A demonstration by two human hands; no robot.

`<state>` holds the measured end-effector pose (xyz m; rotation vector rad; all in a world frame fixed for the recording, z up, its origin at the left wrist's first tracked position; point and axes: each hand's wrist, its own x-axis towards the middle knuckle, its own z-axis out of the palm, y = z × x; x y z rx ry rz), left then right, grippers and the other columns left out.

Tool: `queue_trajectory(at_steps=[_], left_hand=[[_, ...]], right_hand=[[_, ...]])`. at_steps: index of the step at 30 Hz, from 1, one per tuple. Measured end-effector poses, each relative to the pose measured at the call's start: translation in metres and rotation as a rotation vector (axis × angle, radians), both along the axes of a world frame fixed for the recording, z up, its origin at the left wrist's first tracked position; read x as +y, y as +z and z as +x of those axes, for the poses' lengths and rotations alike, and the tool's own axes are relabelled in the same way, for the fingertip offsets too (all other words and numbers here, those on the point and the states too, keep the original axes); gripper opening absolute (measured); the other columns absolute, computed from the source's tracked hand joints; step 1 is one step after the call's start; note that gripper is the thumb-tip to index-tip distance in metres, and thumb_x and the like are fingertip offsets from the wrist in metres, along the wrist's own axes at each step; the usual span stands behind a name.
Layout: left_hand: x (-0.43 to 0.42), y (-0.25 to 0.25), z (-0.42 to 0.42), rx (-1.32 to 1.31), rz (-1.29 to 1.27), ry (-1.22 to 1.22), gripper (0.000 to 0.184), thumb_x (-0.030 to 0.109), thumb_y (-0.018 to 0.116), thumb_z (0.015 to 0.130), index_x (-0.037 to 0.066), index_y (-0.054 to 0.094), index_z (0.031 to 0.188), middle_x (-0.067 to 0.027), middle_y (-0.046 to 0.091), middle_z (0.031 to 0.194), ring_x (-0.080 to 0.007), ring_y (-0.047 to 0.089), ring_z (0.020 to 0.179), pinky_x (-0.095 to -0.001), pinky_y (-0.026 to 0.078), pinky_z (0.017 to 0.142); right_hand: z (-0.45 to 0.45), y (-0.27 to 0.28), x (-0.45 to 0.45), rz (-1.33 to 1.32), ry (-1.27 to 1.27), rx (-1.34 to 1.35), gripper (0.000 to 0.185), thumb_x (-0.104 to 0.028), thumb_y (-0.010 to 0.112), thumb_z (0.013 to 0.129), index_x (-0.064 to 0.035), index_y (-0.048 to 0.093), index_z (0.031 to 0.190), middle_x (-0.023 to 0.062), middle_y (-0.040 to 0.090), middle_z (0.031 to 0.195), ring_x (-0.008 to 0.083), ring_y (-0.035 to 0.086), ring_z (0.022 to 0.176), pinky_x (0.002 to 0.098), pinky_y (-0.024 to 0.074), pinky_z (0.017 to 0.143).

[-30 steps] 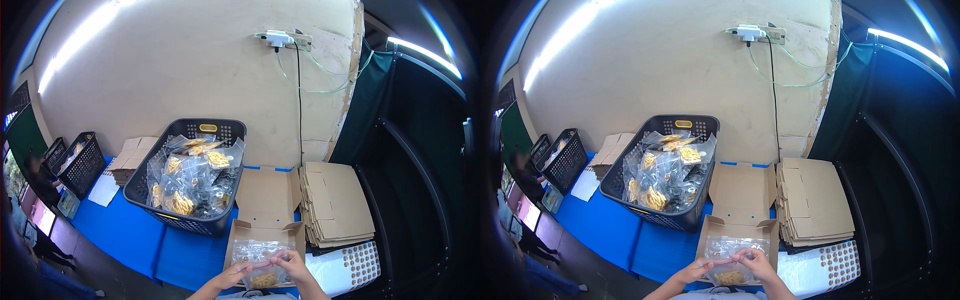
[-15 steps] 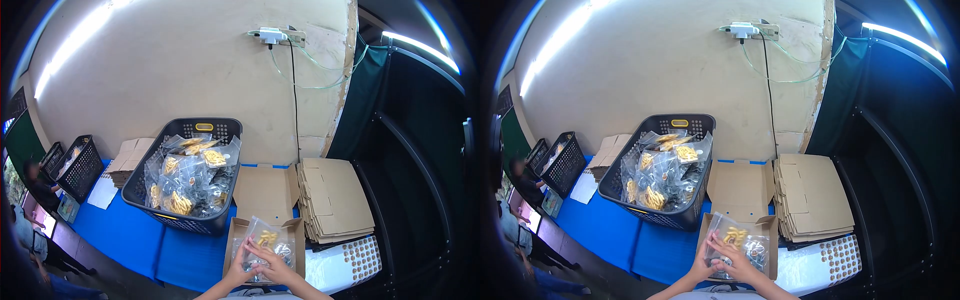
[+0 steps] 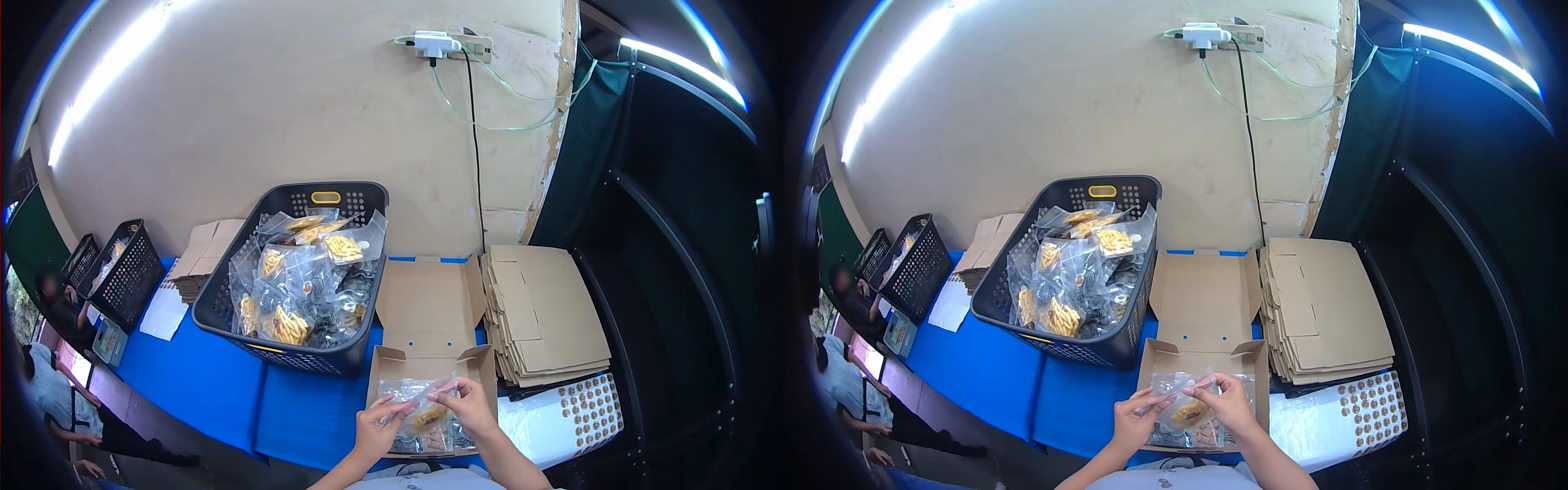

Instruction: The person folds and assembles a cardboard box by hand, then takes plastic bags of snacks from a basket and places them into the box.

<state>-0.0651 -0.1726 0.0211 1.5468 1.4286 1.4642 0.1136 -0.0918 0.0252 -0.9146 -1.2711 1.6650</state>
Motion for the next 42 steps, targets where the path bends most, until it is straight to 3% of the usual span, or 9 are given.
queue_trajectory(at_steps=[9, 14, 17, 19, 22, 25, 32, 38, 42], left_hand=[[0.009, 0.011, -0.016, -0.401, -0.076, 0.025, 0.062, 0.02, 0.047, 0.098, 0.004, 0.013, 0.147, -0.018, 0.056, 0.126, -0.0207, 0.056, 0.114, -0.0341, 0.037, 0.102], [0.013, 0.001, -0.014, -0.172, -0.176, -0.221, 0.063, 0.035, 0.054, 0.094, -0.001, 0.031, 0.141, -0.0201, 0.052, 0.129, -0.0256, 0.044, 0.128, -0.0361, 0.029, 0.107], [0.009, -0.017, 0.019, -0.175, -0.027, -0.113, 0.062, 0.038, 0.057, 0.092, -0.001, 0.038, 0.137, -0.0181, 0.05, 0.133, -0.025, 0.041, 0.13, -0.0366, 0.027, 0.108], [0.007, -0.004, 0.024, -0.267, -0.031, -0.064, 0.048, 0.034, 0.057, 0.093, 0.001, 0.052, 0.127, -0.0158, 0.057, 0.125, -0.0252, 0.047, 0.125, -0.0371, 0.031, 0.106], [0.005, 0.003, 0.017, -0.194, -0.134, -0.052, 0.037, 0.033, 0.054, 0.095, -0.001, 0.066, 0.103, -0.0114, 0.069, 0.095, -0.0195, 0.06, 0.103, -0.0347, 0.041, 0.096], [0.009, -0.016, 0.013, -0.071, -0.101, -0.04, 0.032, 0.028, 0.05, 0.096, 0.002, 0.065, 0.109, -0.0164, 0.067, 0.101, -0.0282, 0.062, 0.103, -0.0404, 0.035, 0.105], [0.012, 0.0, -0.005, -0.099, -0.087, -0.256, 0.045, 0.036, 0.037, 0.1, 0.001, 0.063, 0.113, -0.0171, 0.065, 0.109, -0.0299, 0.057, 0.111, -0.0378, 0.031, 0.107], [0.02, -0.027, -0.016, -0.625, -0.116, -0.136, 0.05, 0.031, 0.03, 0.1, -0.005, 0.045, 0.132, -0.0187, 0.054, 0.127, -0.0259, 0.052, 0.117, -0.0388, 0.032, 0.106], [0.018, -0.025, -0.019, -0.436, -0.075, -0.18, 0.046, 0.027, 0.044, 0.097, -0.003, 0.045, 0.132, -0.0162, 0.053, 0.129, -0.0255, 0.047, 0.123, -0.0375, 0.031, 0.106]], right_hand=[[0.017, 0.019, 0.005, 0.107, -0.192, -0.077, 0.025, -0.021, 0.059, 0.093, 0.002, 0.066, 0.1, 0.0088, 0.069, 0.089, 0.013, 0.062, 0.084, 0.027, 0.0477, 0.08], [0.0, 0.026, -0.011, 0.222, -0.26, -0.101, 0.029, -0.022, 0.051, 0.097, 0.0015, 0.064, 0.108, 0.0098, 0.069, 0.093, 0.0175, 0.063, 0.09, 0.0325, 0.0477, 0.086], [-0.012, 0.029, -0.02, 0.747, 0.112, -0.36, 0.031, -0.02, 0.053, 0.094, -0.0007, 0.061, 0.117, 0.0197, 0.055, 0.122, 0.0238, 0.053, 0.112, 0.0355, 0.0402, 0.097], [-0.018, 0.024, -0.022, 0.631, 0.171, -0.288, 0.04, -0.018, 0.064, 0.086, -0.0032, 0.058, 0.122, 0.0192, 0.047, 0.127, 0.0266, 0.047, 0.118, 0.0373, 0.0364, 0.1], [-0.028, 0.038, -0.022, 0.451, -0.495, -0.257, 0.052, -0.021, 0.083, 0.067, -0.007, 0.062, 0.113, 0.0141, 0.05, 0.121, 0.0261, 0.048, 0.113, 0.0398, 0.0359, 0.1], [-0.007, 0.003, 0.0, 0.419, -0.12, -0.204, 0.049, -0.021, 0.083, 0.066, -0.0065, 0.063, 0.108, 0.0123, 0.053, 0.119, 0.0248, 0.049, 0.111, 0.0379, 0.037, 0.098], [0.006, 0.003, -0.002, 0.154, -0.015, -0.097, 0.02, -0.017, 0.058, 0.093, -0.0003, 0.069, 0.096, 0.0068, 0.068, 0.095, 0.0149, 0.06, 0.094, 0.0279, 0.0416, 0.09], [0.01, 0.014, -0.005, 0.031, -0.072, 0.045, 0.034, -0.026, 0.047, 0.099, 0.0007, 0.061, 0.116, 0.0095, 0.066, 0.109, 0.0162, 0.057, 0.106, 0.0316, 0.0428, 0.094], [0.007, 0.007, -0.014, 0.143, -0.088, -0.075, 0.037, -0.026, 0.044, 0.099, -0.0006, 0.056, 0.123, 0.0142, 0.061, 0.117, 0.0223, 0.056, 0.112, 0.0357, 0.0406, 0.098]])
